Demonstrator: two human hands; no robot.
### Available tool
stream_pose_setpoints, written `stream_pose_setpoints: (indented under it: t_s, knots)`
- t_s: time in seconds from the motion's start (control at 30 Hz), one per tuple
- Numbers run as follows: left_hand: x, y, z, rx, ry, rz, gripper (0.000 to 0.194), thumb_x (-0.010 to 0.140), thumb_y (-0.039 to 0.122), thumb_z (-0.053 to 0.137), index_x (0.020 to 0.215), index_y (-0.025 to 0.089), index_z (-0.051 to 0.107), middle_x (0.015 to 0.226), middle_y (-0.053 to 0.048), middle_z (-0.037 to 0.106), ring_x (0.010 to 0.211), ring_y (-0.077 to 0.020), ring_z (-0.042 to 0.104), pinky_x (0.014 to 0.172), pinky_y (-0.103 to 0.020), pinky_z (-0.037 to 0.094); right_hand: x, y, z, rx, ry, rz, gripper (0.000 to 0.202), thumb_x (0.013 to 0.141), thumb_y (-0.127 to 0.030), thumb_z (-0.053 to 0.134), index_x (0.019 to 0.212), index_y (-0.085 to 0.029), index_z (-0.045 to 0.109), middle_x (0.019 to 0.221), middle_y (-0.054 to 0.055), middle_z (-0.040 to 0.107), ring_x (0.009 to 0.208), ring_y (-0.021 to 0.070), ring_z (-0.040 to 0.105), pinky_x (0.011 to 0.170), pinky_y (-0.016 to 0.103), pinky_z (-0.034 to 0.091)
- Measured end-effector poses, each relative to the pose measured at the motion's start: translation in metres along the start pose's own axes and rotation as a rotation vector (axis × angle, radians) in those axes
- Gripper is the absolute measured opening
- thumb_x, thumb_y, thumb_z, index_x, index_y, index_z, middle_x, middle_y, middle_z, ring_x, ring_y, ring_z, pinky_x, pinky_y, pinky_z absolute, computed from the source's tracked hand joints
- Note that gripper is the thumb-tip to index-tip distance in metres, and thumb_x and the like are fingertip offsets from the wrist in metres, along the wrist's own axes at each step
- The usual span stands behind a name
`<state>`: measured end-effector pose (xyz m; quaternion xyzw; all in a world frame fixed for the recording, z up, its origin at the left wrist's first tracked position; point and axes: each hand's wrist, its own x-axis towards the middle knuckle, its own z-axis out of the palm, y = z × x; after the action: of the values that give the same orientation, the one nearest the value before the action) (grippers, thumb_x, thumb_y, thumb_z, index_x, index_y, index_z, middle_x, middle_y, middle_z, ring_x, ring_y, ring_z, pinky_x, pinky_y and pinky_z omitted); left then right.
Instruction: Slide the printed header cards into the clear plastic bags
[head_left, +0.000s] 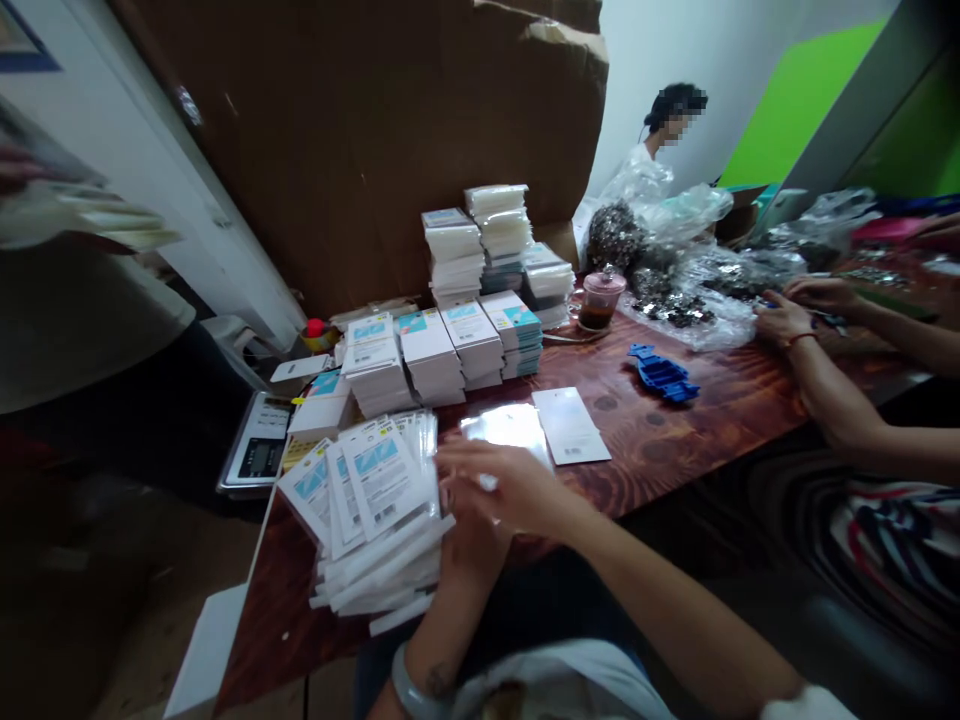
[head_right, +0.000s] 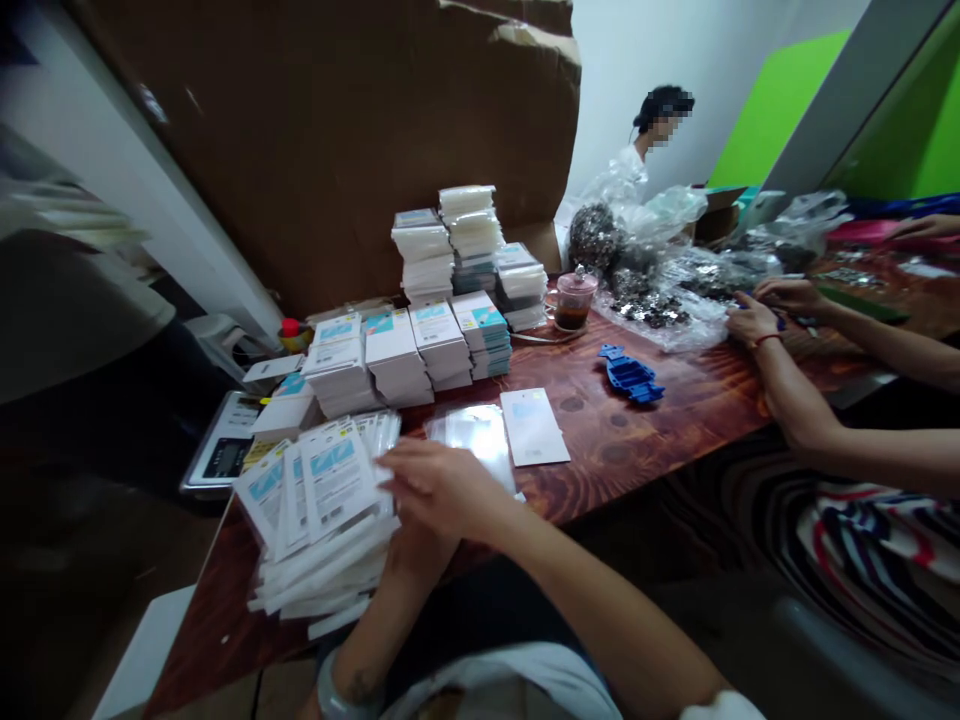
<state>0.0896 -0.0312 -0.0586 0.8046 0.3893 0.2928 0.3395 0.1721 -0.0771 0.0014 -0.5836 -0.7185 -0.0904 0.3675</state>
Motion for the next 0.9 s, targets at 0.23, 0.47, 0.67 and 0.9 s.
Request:
stream_pose_setpoints:
  t_s: [0.23,0.47,0.67,0.9]
  knots:
    - [-0.005,-0.004,-0.017,0.022,-0.156,-0.047,0.067,0.069,0.023,0.065,0.133,0.014,0.045,0.124,-0.019,0.054,0.122,-0.0363,0.044,0.104,-0.049,0.028,-0.101,0.131,-0.059,-0.021,-0.350,0.400,0.069,0.080,-0.038,0.064,0.140,-0.017,0.036,0.141,0.016,0.041,0.130,0.0306,0.037,0.104,0.050,0.036]
    - [0.006,0.003,-0.018,-0.076,-0.124,-0.171,0.087,0.058,0.018,0.071,0.138,0.020,0.036,0.120,-0.013,0.047,0.084,-0.0218,0.058,0.087,-0.041,0.044,-0.116,0.138,-0.053,-0.109,-0.259,0.365,0.033,0.092,-0.031,0.046,0.120,-0.021,0.060,0.109,0.008,0.069,0.097,0.0241,0.066,0.085,0.037,0.053]
    - [0.003,-0.010,-0.014,-0.228,-0.096,-0.222,0.063,0.074,0.032,0.063,0.132,0.014,0.045,0.089,-0.007,0.064,0.074,-0.0201,0.062,0.078,-0.036,0.047,-0.116,0.116,-0.062,-0.195,-0.006,0.378,0.040,0.091,-0.017,0.039,0.129,-0.018,0.050,0.110,0.010,0.068,0.092,0.0238,0.067,0.078,0.036,0.054]
    - [-0.005,-0.011,-0.014,-0.373,0.034,-0.175,0.050,0.077,0.035,0.064,0.124,0.019,0.057,0.102,-0.010,0.072,0.104,-0.0272,0.063,0.096,-0.040,0.040,-0.135,0.036,-0.023,0.298,0.433,0.573,0.021,0.087,-0.023,0.055,0.102,-0.022,0.069,0.087,0.003,0.073,0.078,0.0214,0.070,0.070,0.027,0.058]
